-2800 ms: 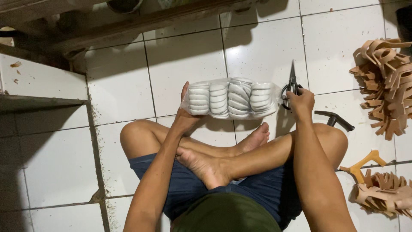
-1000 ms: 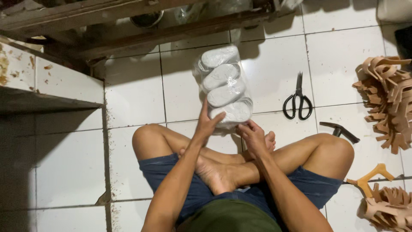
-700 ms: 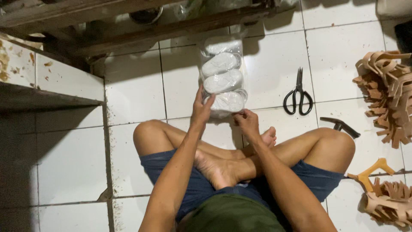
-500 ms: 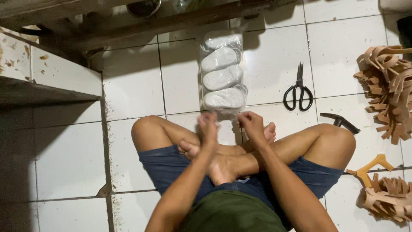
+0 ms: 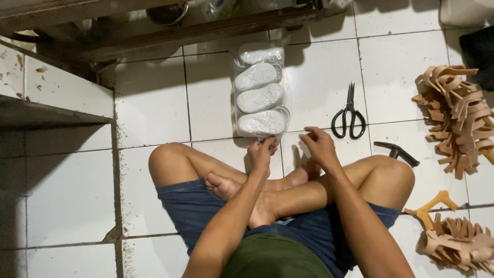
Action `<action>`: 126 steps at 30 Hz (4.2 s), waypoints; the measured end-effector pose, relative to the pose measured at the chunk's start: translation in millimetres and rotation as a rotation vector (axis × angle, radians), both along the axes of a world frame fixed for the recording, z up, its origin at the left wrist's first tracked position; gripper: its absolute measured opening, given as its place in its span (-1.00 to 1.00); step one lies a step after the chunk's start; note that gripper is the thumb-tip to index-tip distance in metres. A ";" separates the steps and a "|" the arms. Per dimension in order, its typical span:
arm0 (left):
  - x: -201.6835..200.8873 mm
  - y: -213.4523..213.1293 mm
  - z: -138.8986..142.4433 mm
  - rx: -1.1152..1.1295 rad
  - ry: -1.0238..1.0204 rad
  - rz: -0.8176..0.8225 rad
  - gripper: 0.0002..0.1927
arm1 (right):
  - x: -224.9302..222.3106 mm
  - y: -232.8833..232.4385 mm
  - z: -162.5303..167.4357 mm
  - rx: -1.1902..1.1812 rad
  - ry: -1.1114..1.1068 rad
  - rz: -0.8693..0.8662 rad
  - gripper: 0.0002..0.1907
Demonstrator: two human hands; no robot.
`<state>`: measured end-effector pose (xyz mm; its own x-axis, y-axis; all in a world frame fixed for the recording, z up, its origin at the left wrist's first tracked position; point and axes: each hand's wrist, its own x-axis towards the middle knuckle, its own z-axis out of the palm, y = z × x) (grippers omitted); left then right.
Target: The person sits on the floor and uses scissors to trim the edges of white shoe soles. They unwrap a plastic package of soles, place them on the floor, and then trim each sole individually, rotating them to cut along the perimeter.
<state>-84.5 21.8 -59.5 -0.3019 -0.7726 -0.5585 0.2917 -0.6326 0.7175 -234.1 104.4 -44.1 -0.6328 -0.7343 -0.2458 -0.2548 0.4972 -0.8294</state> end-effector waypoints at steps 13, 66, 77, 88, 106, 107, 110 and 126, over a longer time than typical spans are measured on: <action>35.1 -12.5 -12.8 -0.242 -0.306 0.094 -0.81 | 32.2 -12.3 -16.4 -0.012 -0.188 0.278 -0.76; 33.0 -13.3 -21.1 -0.401 -0.287 -0.343 -0.59 | 99.1 -9.5 -28.3 -0.415 -0.066 -0.051 -0.87; 37.8 -10.6 -9.6 -0.236 -0.129 -0.354 -0.75 | 100.8 -2.1 -22.6 -0.432 0.054 -0.027 -0.89; 50.9 -0.7 -12.3 0.167 0.453 -0.244 -0.81 | 94.8 -8.6 -17.6 -0.516 -0.165 0.050 -0.82; 64.9 -20.8 9.8 0.261 0.427 -0.055 -0.85 | 89.9 -18.6 -12.5 0.048 0.282 0.332 -0.72; 73.0 -29.4 8.6 0.246 0.419 -0.066 -0.84 | 86.7 -14.2 -10.1 0.095 0.270 0.374 -0.70; 89.2 -39.1 4.1 0.070 0.197 -0.118 -0.84 | 81.0 -10.2 -3.3 0.125 0.289 0.499 -0.64; 78.4 -2.5 -8.2 -0.515 -0.233 -0.293 -0.73 | 80.1 17.1 -28.8 -0.224 0.091 0.604 -0.62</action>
<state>-6.1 19.3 -67.7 -0.4570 -0.8635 -0.2135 -0.0416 -0.2190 0.9748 -154.1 121.5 -72.9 -0.1041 -0.9945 -0.0105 -0.5096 0.0624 -0.8581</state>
